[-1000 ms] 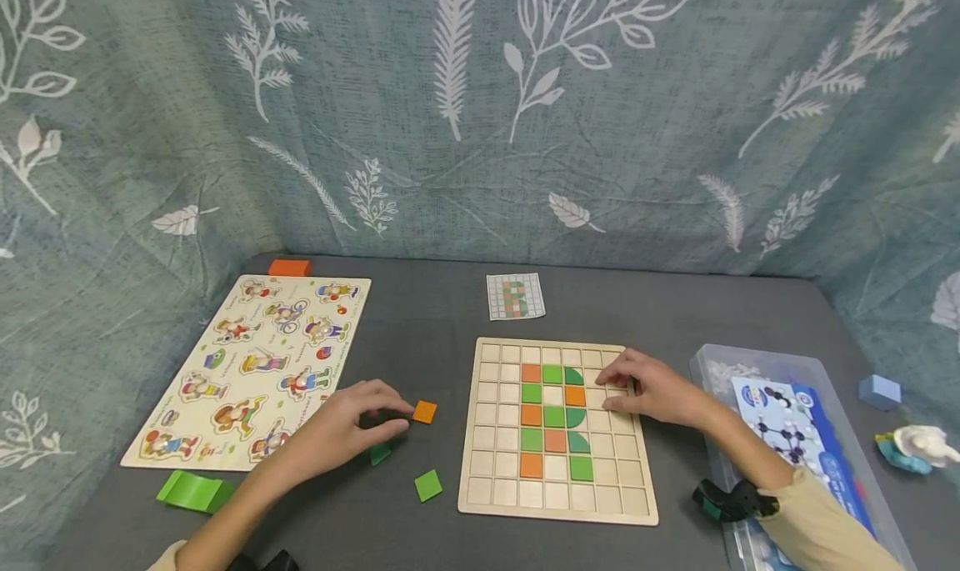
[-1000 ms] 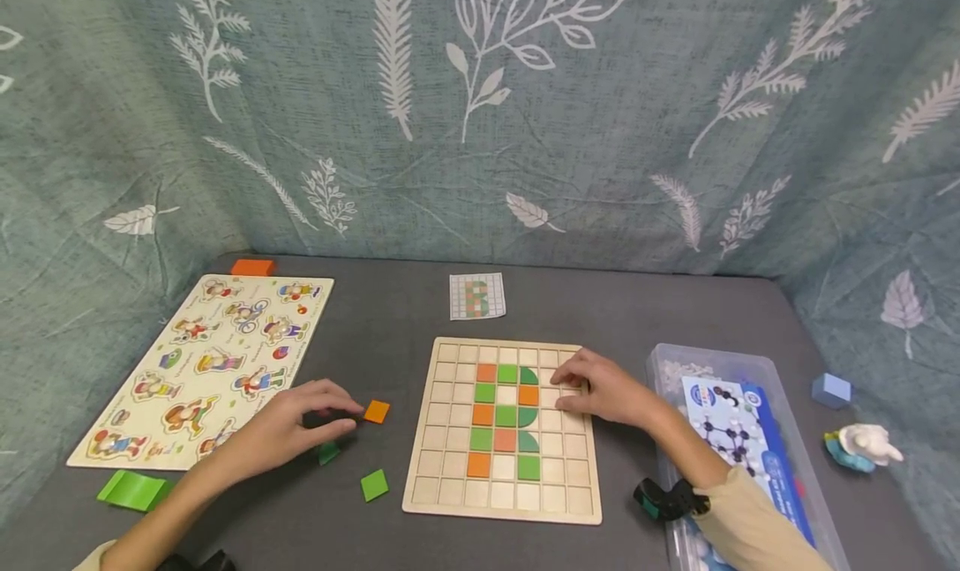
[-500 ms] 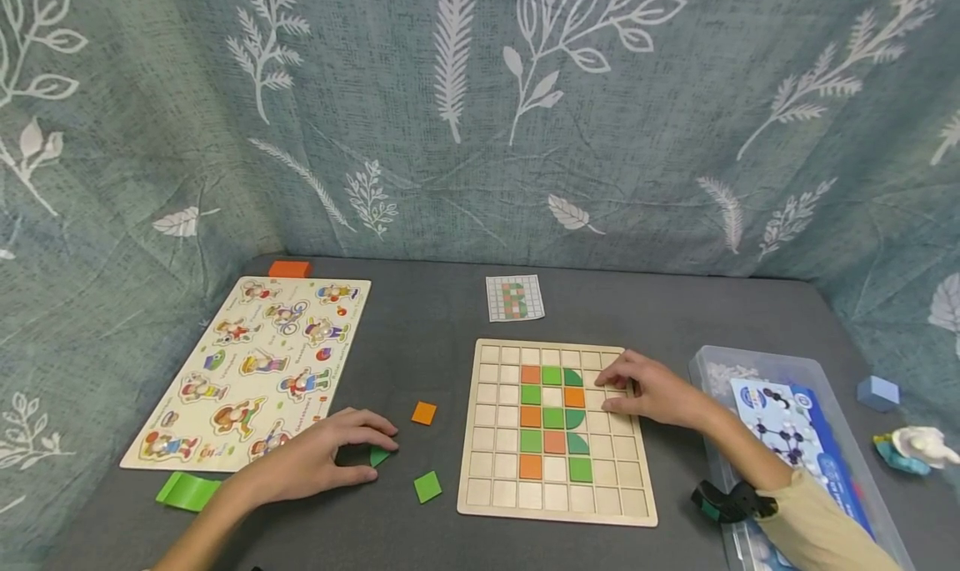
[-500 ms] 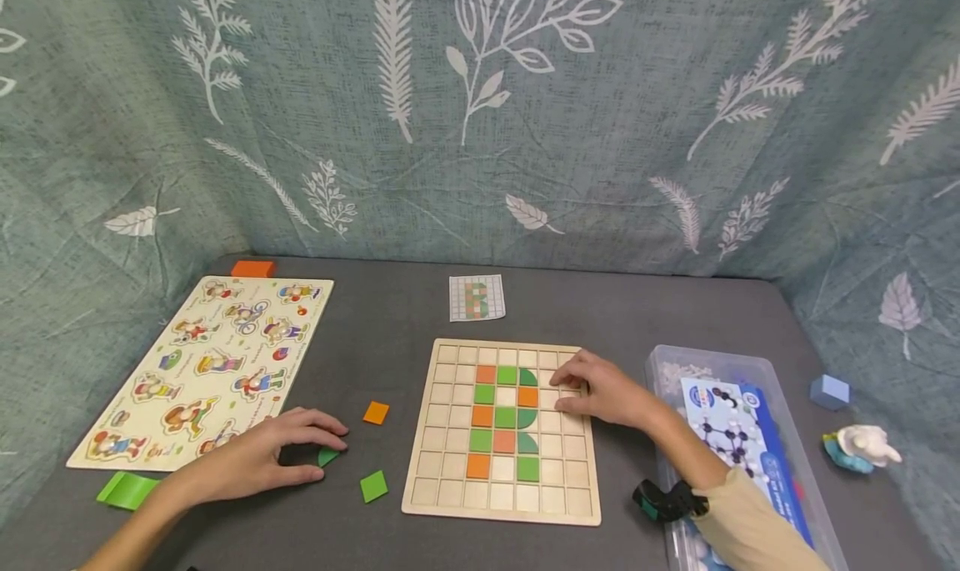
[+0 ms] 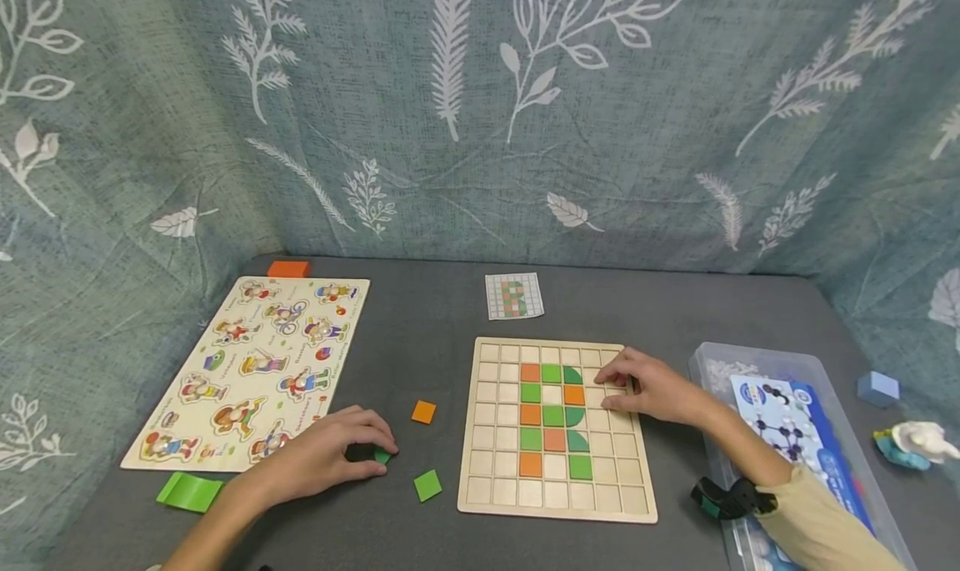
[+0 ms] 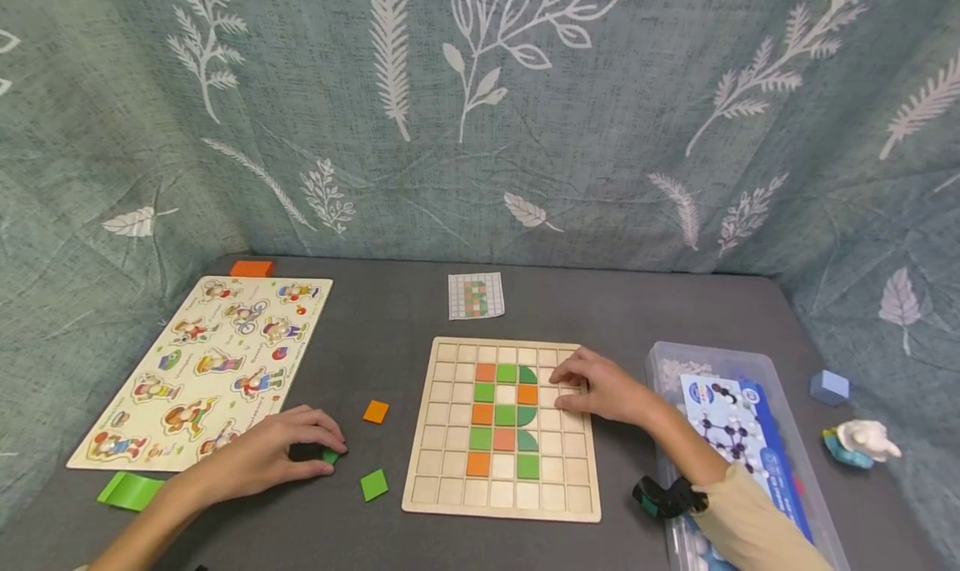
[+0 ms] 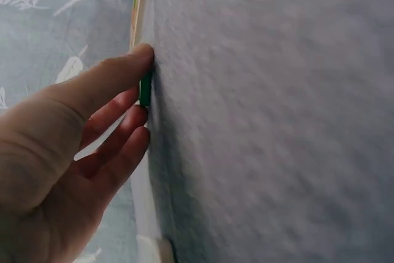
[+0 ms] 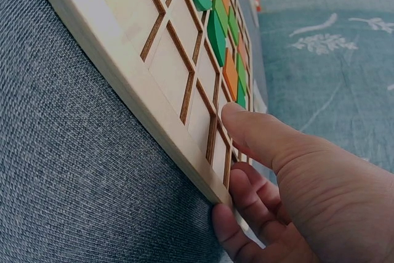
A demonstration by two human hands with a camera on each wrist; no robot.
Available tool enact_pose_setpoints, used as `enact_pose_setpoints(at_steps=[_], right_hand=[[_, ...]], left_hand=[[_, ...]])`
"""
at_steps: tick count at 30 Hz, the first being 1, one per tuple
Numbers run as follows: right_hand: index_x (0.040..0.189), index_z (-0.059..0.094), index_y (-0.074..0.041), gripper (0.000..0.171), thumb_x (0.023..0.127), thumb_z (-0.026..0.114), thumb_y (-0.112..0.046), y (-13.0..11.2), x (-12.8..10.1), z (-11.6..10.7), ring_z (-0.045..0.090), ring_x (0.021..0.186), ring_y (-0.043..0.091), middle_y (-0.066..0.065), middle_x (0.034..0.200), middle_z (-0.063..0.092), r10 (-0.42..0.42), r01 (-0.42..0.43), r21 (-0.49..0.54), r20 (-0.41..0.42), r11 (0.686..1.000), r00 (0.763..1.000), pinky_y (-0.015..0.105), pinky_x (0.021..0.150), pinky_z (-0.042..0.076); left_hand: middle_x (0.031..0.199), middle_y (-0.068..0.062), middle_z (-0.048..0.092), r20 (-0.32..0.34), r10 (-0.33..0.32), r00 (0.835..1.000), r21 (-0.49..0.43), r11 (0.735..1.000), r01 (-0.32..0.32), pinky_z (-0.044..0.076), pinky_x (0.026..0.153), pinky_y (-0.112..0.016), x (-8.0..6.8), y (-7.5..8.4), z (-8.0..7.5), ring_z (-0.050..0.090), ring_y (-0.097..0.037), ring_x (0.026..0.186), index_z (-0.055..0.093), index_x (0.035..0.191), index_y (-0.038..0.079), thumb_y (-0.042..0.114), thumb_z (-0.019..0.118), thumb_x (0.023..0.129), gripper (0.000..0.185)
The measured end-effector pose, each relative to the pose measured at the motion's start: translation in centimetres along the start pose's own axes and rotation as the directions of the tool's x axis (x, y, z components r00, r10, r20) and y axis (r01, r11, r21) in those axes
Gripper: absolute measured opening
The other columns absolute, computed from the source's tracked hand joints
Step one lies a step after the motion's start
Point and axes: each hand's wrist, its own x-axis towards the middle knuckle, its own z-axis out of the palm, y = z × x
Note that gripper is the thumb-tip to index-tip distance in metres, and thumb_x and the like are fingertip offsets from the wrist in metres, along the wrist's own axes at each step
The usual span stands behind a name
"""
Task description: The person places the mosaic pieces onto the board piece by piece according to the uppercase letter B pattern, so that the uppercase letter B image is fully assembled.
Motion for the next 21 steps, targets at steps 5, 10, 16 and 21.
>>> enact_pose_setpoints(at_steps=[5,10,16,21], right_hand=[[0.112,0.069,-0.012,0.028,0.088,0.072,-0.027,0.1,0.0,-0.1,0.048,0.082,0.004,0.0,0.1,0.056,-0.009,0.009,-0.002,0.002,1.0,1.0,0.023,0.071,0.044],[0.112,0.068,-0.012,0.029,0.088,0.072,-0.026,0.1,0.0,0.0,0.048,0.083,0.004,0.001,0.1,0.056,-0.015,0.015,-0.005,0.001,1.0,1.0,0.023,0.071,0.044],[0.112,0.068,-0.011,0.028,0.088,0.072,-0.026,0.2,0.0,0.0,0.049,0.084,0.005,0.001,0.1,0.057,-0.022,0.022,-0.008,-0.004,1.0,1.0,0.023,0.072,0.044],[0.112,0.068,-0.011,0.028,0.089,0.071,-0.025,0.2,0.1,-0.1,0.049,0.084,0.005,0.001,0.1,0.057,-0.028,0.028,-0.013,-0.001,1.0,1.0,0.024,0.072,0.044]], left_hand=[[0.101,0.016,0.065,0.015,0.023,1.0,-0.033,0.999,-0.022,0.051,0.08,-0.025,1.6,0.6,0.2,0.058,-0.001,0.094,0.072,0.099,0.027,0.029,0.075,0.085,0.015],[0.099,0.012,0.066,0.05,0.086,0.995,-0.115,0.99,-0.079,0.051,0.08,-0.024,4.6,1.7,1.1,0.059,0.0,0.089,0.074,0.102,0.022,0.031,0.073,0.086,0.019],[0.098,0.008,0.067,0.193,0.187,0.963,-0.134,0.977,-0.163,0.047,0.075,-0.013,10.3,5.1,3.5,0.057,0.001,0.081,0.075,0.105,0.019,0.032,0.074,0.085,0.025],[0.1,0.006,0.065,0.294,0.316,0.902,-0.137,0.948,-0.288,0.039,0.069,-0.004,14.5,8.1,5.7,0.052,0.004,0.073,0.075,0.108,0.017,0.032,0.072,0.087,0.026]])
